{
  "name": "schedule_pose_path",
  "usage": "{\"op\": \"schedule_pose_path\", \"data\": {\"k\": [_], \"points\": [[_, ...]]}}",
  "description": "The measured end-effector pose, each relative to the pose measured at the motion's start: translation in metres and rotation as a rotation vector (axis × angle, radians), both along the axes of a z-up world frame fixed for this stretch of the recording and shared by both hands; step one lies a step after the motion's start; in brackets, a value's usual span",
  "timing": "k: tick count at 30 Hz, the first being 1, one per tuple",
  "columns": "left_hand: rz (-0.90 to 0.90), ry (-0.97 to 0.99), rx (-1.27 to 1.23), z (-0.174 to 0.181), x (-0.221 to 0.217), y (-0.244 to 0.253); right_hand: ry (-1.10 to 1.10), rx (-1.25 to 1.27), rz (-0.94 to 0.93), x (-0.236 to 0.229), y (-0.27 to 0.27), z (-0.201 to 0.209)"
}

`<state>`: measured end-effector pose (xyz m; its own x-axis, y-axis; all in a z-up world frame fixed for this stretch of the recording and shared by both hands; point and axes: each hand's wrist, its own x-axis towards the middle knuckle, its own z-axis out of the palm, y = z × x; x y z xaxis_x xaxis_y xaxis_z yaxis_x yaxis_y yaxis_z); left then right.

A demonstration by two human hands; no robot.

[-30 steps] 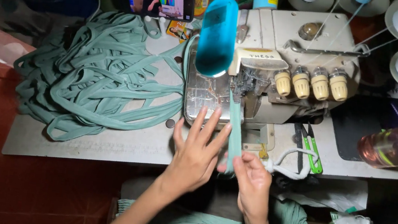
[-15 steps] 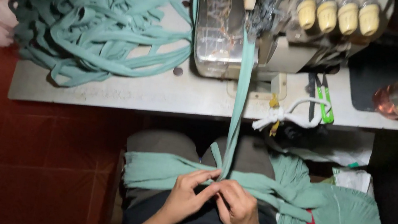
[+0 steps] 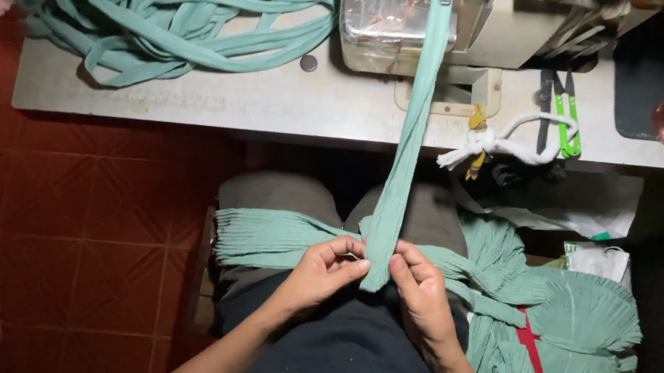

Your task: Feeding and guiding long strips of green fabric through an industrial overlock sewing machine to finish the edges.

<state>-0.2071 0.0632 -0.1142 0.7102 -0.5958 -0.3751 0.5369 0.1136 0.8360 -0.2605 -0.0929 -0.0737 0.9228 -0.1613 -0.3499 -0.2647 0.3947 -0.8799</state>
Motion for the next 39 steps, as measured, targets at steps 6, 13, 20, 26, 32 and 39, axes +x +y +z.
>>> {"op": "schedule_pose_path", "data": {"k": [6,13,20,26,32,39], "points": [[0.003,-0.308,0.260,0.035,-0.013,0.010,0.038,-0.344,0.015,-0.013,0.004,0.014],[0.079,-0.741,0.361,0.050,-0.022,0.012,0.150,-0.288,-0.012,-0.026,0.007,0.018],[0.108,-1.017,0.304,0.061,-0.025,0.010,0.139,-0.456,-0.085,-0.042,0.008,-0.005],[0.075,-1.039,0.235,0.063,-0.022,0.007,0.197,-0.439,-0.070,-0.050,0.002,-0.022],[0.080,-1.038,0.229,0.060,-0.020,0.005,0.204,-0.431,-0.022,-0.043,0.005,-0.004],[0.046,-1.066,0.274,0.059,-0.017,0.003,0.057,-0.451,-0.031,-0.043,-0.004,-0.017]]}}
